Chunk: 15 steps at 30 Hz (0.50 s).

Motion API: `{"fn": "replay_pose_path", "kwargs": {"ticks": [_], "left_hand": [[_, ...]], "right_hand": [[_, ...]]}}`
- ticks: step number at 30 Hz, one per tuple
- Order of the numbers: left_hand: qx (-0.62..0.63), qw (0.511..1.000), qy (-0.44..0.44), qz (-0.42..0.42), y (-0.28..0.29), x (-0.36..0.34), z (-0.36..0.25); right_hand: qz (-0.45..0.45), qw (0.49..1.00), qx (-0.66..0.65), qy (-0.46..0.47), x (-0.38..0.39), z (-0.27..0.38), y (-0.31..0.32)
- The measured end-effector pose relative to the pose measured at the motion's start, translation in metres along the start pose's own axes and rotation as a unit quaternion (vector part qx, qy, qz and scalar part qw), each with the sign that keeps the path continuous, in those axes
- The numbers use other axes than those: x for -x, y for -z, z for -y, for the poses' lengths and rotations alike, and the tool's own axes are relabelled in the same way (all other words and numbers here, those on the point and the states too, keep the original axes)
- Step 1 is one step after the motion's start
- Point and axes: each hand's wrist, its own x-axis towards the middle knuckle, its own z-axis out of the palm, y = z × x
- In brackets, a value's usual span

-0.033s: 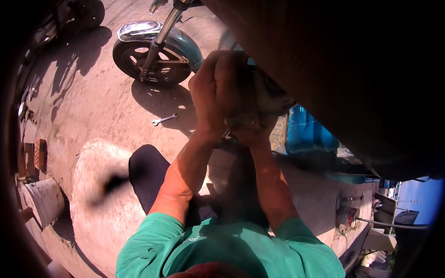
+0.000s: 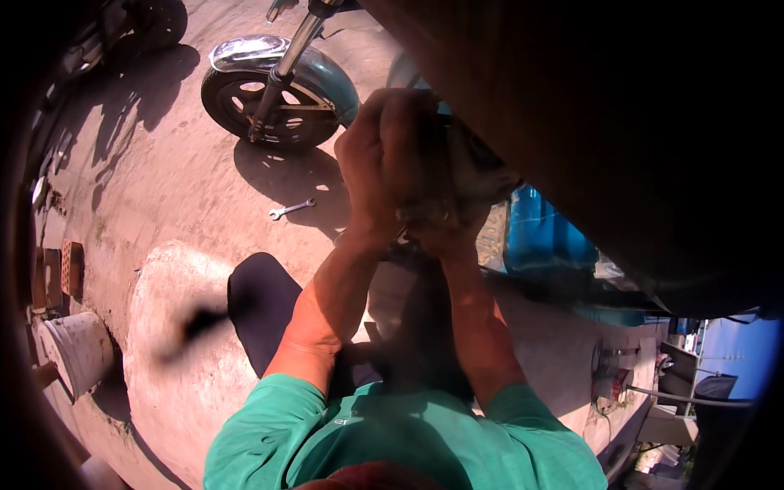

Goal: The person works on the internal components of a motor-assisted bicycle using a wrench and their hands.

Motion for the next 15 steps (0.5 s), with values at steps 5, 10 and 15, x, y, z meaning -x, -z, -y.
{"fn": "replay_pose_path", "kwargs": {"ticks": [5,10,15], "left_hand": [[-0.019,0.999,0.020,0.019,0.002,-0.004,-0.004],[-0.033,0.984,-0.024,0.173,0.021,-0.026,-0.008],[-0.062,0.968,-0.107,0.220,0.021,-0.043,-0.002]], "right_hand": [[0.044,0.989,0.126,0.058,-0.006,-0.008,0.015],[0.005,0.993,-0.116,-0.023,-0.005,0.000,0.008],[-0.041,0.996,-0.076,0.022,-0.007,0.007,0.007]]}}
